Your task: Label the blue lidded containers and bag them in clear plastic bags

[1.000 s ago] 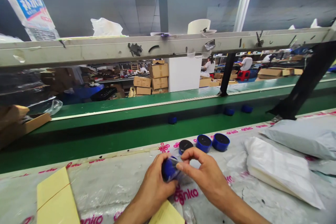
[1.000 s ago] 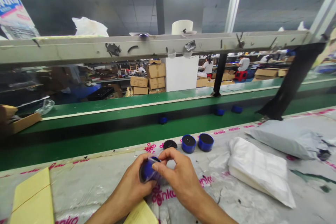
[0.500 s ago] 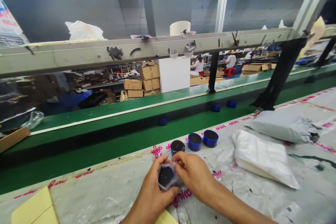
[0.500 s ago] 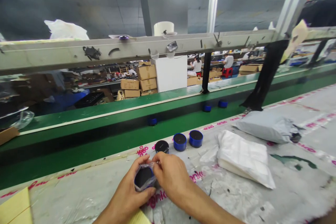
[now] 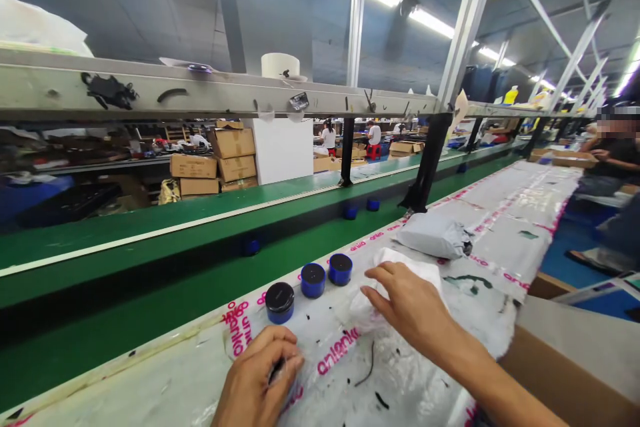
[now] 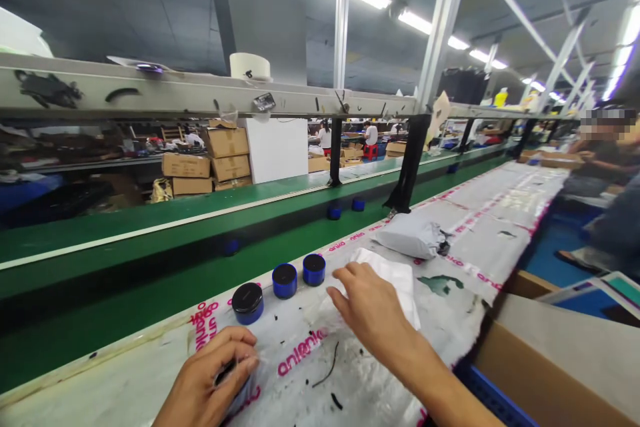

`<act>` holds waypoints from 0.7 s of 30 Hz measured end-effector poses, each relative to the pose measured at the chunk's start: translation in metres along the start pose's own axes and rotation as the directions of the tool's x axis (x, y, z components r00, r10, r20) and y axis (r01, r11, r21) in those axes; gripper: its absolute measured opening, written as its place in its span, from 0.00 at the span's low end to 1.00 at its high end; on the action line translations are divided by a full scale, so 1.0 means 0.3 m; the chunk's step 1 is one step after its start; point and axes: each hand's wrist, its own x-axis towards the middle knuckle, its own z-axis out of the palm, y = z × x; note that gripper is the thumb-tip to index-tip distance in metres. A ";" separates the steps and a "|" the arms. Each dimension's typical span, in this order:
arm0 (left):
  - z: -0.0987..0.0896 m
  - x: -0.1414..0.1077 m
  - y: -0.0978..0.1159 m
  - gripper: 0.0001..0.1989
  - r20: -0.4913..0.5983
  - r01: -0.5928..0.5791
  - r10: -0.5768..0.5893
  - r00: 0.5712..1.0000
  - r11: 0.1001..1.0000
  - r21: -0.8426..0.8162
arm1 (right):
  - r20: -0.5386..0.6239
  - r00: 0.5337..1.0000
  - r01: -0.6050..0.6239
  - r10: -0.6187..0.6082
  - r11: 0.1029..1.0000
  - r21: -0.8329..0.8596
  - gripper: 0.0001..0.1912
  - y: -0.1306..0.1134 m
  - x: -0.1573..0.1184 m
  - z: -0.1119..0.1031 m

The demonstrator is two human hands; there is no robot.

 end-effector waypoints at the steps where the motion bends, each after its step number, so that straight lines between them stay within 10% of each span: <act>1: 0.011 0.007 0.003 0.12 -0.015 0.005 -0.005 1.000 1.000 -0.007 | 0.033 0.999 0.010 -0.008 0.997 -0.074 0.08 0.048 -0.015 0.007; 10: 0.089 0.044 0.058 0.05 0.064 0.107 -0.105 0.992 0.994 -0.029 | 0.129 0.991 -0.004 0.037 0.970 -0.243 0.15 0.186 -0.100 0.065; 21: 0.106 0.058 0.115 0.07 0.184 0.068 -0.091 0.979 0.990 0.127 | 0.310 0.882 -0.458 0.355 0.801 0.386 0.15 0.245 -0.046 -0.003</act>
